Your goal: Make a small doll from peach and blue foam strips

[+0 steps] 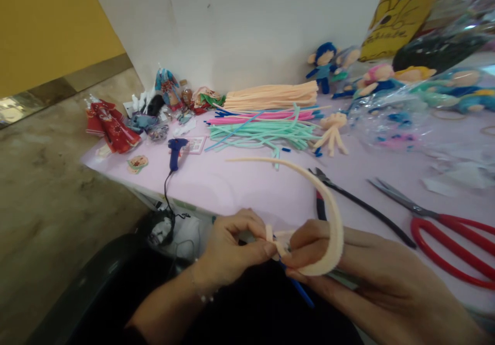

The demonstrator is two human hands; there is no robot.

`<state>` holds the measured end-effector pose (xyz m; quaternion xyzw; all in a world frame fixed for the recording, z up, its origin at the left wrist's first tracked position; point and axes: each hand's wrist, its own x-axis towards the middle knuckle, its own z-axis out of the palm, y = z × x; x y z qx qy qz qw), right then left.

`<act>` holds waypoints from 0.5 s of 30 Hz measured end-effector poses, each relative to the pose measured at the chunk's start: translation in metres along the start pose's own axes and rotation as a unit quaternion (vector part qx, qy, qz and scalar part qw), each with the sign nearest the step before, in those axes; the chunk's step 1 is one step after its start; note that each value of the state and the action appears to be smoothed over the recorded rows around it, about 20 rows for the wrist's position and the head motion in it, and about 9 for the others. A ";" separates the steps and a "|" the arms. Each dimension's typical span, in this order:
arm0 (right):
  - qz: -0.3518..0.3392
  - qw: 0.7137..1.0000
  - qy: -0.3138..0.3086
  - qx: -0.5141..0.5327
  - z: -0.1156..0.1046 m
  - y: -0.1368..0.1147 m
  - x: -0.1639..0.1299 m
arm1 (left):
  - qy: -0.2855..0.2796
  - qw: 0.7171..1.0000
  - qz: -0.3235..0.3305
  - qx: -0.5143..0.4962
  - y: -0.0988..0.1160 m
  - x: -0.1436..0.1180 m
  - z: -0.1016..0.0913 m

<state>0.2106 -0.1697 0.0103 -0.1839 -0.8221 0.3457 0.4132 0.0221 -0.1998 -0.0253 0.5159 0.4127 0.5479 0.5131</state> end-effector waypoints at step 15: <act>0.154 0.988 0.002 0.029 -0.002 0.004 0.001 | 0.058 0.993 0.077 0.067 0.000 -0.003 -0.001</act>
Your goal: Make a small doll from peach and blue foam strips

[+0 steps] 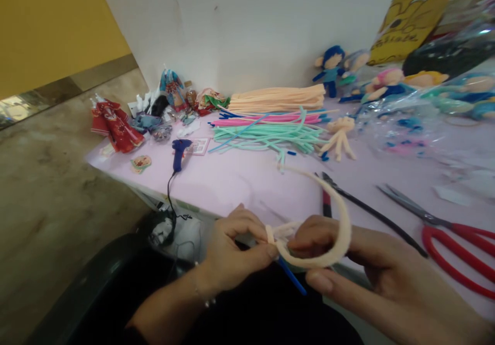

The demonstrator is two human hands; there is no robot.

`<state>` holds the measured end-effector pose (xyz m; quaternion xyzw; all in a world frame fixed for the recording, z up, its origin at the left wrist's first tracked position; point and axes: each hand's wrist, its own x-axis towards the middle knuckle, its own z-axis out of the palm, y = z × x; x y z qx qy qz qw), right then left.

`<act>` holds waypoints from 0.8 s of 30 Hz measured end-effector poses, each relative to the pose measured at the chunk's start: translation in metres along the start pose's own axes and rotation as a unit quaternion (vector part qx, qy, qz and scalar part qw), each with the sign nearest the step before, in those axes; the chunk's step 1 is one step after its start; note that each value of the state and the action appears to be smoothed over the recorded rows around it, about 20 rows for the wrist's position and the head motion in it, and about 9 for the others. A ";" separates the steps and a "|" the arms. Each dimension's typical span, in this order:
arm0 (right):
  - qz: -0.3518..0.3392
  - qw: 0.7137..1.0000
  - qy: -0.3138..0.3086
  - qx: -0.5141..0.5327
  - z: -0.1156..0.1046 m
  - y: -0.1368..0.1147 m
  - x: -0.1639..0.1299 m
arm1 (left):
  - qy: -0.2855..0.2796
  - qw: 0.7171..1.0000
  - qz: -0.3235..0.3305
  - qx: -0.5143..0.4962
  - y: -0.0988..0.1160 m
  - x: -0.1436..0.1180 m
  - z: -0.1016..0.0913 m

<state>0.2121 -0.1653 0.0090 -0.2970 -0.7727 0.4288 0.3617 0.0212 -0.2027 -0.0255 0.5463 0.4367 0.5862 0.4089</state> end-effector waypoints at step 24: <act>0.069 0.995 -0.069 0.005 -0.003 -0.002 0.011 | -0.112 0.979 -0.101 -0.138 -0.003 0.008 -0.003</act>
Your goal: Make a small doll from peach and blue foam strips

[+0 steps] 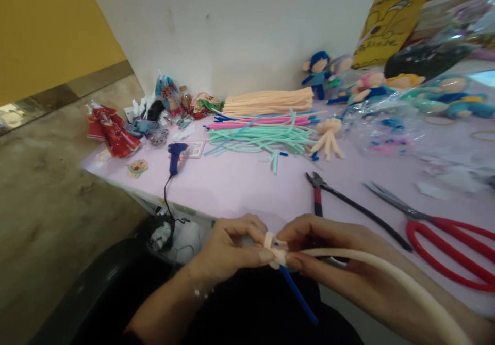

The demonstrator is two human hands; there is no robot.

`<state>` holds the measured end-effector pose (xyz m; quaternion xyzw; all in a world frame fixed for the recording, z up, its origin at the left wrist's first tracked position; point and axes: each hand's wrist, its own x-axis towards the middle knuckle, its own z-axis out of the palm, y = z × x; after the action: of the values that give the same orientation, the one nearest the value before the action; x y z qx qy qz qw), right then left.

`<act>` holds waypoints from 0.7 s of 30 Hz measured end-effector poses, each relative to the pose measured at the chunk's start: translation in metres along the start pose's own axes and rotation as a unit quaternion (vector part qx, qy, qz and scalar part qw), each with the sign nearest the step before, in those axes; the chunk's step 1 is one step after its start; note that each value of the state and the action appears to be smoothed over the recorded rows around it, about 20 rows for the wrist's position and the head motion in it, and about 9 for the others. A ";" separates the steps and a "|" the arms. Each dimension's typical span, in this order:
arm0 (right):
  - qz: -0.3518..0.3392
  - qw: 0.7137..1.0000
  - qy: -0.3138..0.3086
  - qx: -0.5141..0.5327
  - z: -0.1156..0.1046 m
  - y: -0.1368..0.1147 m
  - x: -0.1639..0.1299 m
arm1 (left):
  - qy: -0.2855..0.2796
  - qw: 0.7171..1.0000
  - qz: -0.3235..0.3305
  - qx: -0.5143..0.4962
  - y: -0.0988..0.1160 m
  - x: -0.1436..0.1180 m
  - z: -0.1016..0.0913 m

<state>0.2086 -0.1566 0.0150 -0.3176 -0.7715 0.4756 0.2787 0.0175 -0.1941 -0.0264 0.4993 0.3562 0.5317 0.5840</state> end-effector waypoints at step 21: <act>-0.257 0.948 0.039 -0.182 0.003 0.020 -0.006 | -0.074 0.996 -0.033 -0.036 -0.004 0.001 -0.007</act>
<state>0.2145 -0.1560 -0.0053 -0.1723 -0.8887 0.2269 0.3591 0.0122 -0.1919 -0.0317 0.5035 0.3091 0.4862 0.6439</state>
